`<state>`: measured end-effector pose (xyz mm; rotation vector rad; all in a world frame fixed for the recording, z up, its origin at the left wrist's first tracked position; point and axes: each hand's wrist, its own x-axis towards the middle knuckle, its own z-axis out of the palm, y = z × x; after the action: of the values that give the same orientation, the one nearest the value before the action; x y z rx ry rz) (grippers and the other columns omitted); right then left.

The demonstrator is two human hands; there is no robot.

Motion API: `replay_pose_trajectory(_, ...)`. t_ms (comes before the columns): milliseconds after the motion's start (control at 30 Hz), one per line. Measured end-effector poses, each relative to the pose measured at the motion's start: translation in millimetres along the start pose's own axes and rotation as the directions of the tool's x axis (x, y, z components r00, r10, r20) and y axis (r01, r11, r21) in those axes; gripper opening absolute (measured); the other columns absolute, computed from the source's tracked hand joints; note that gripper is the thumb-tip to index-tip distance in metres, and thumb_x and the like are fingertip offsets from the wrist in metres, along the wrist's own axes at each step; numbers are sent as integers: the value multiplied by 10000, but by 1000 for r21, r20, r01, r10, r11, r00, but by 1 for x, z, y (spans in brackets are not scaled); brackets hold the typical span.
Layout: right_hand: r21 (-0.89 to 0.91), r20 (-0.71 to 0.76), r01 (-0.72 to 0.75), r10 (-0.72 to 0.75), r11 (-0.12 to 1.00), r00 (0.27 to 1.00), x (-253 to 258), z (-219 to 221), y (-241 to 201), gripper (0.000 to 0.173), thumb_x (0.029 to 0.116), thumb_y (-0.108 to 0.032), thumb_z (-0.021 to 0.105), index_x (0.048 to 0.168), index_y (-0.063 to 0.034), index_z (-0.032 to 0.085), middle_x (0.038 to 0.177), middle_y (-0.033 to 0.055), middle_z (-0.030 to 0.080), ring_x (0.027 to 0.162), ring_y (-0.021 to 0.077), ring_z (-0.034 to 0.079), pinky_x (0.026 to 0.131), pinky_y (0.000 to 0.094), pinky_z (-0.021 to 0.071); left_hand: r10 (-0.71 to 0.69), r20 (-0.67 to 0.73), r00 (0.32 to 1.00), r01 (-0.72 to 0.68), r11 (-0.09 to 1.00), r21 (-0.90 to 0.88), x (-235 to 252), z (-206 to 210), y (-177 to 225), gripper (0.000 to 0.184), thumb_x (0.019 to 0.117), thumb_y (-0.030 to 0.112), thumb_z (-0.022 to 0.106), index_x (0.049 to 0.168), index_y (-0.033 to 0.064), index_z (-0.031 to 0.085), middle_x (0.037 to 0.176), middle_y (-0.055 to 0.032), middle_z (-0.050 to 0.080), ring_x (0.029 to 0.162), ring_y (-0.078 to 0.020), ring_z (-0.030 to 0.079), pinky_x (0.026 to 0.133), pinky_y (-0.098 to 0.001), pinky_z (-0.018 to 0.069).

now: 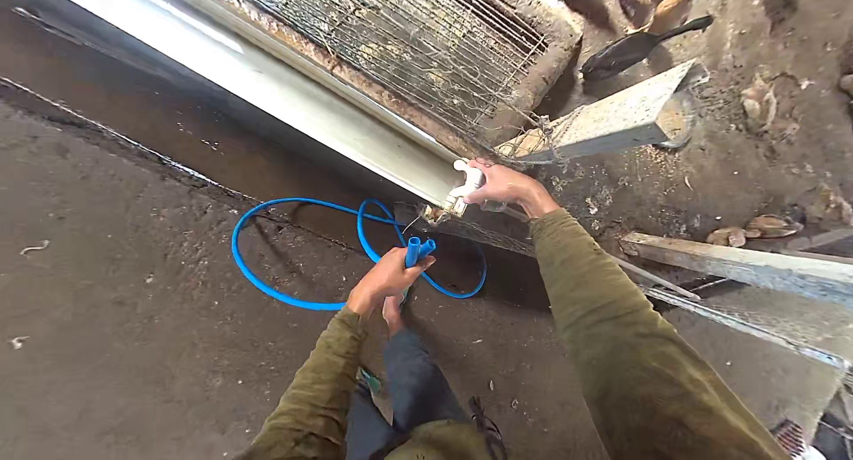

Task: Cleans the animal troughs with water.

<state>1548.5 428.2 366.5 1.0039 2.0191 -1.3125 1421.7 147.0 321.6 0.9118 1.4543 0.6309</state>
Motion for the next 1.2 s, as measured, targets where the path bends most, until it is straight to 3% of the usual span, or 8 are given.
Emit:
replay_pose_trajectory(100,-90,-319,49,-76,995,945,-32,27,-1,719,801,-152,890,1427,-57,549,1225,241,674,1063,430,673,905,639,543,-72,-159,985,89,991,103,-30,-21,0,379,1043,362,547,1138,25,693,993,-154,699,958,-278,673,900,-526,525)
replay_pose_trajectory(167,-205,-450,91,-177,974,875,-26,51,2,498,904,-157,793,1326,11,588,1160,266,679,1051,448,679,908,639,542,-109,-287,952,149,982,118,-49,-33,3,379,1047,353,537,1124,9,678,975,-176,686,944,-315,676,876,-562,528)
replay_pose_trajectory(233,-342,-557,171,-346,924,755,-16,74,18,351,946,-131,723,1222,71,642,1150,288,682,1057,462,679,942,620,525,-77,-362,929,132,983,130,-64,-43,4,326,1056,285,538,1084,-18,655,917,-172,658,865,-285,652,816,-513,523)
replay_pose_trajectory(333,-529,-612,299,-601,795,514,-3,88,40,227,928,-83,690,1132,17,699,1092,225,713,1003,399,705,882,586,540,-36,-420,907,108,983,149,-81,-52,3,289,1054,225,546,1088,-38,661,920,-180,662,848,-251,644,809,-463,519)
replay_pose_trajectory(433,-599,-587,376,-707,707,395,7,89,52,285,935,-79,642,1201,-81,744,1102,181,727,1021,349,706,884,545,535,-11,-447,894,102,979,179,-93,-61,0,283,1047,225,554,1080,-33,666,917,-167,666,835,-233,642,801,-443,520)
replay_pose_trajectory(700,-634,-517,411,-754,655,404,7,84,55,155,895,-63,634,995,-88,750,1129,205,710,1031,382,701,851,554,547,-28,-468,883,127,975,182,-109,-75,3,282,1052,237,545,1090,-16,663,915,-146,661,834,-212,634,792,-432,511)
replay_pose_trajectory(1033,-625,-509,430,-758,652,408,7,83,56,152,855,-46,659,965,-72,760,1128,218,713,1024,401,701,830,572,545,-24,-481,876,121,978,171,-115,-79,6,229,1040,218,582,1064,2,654,880,-113,633,789,-188,601,749,-410,493)
replay_pose_trajectory(1200,-602,-527,444,-748,664,404,8,84,56,168,870,-55,659,983,-88,779,1134,209,718,1045,399,698,846,577,547,-15,-484,875,110,980,168,-116,-78,4,250,1037,218,579,1079,-17,655,894,-142,652,811,-223,629,772,-454,513)
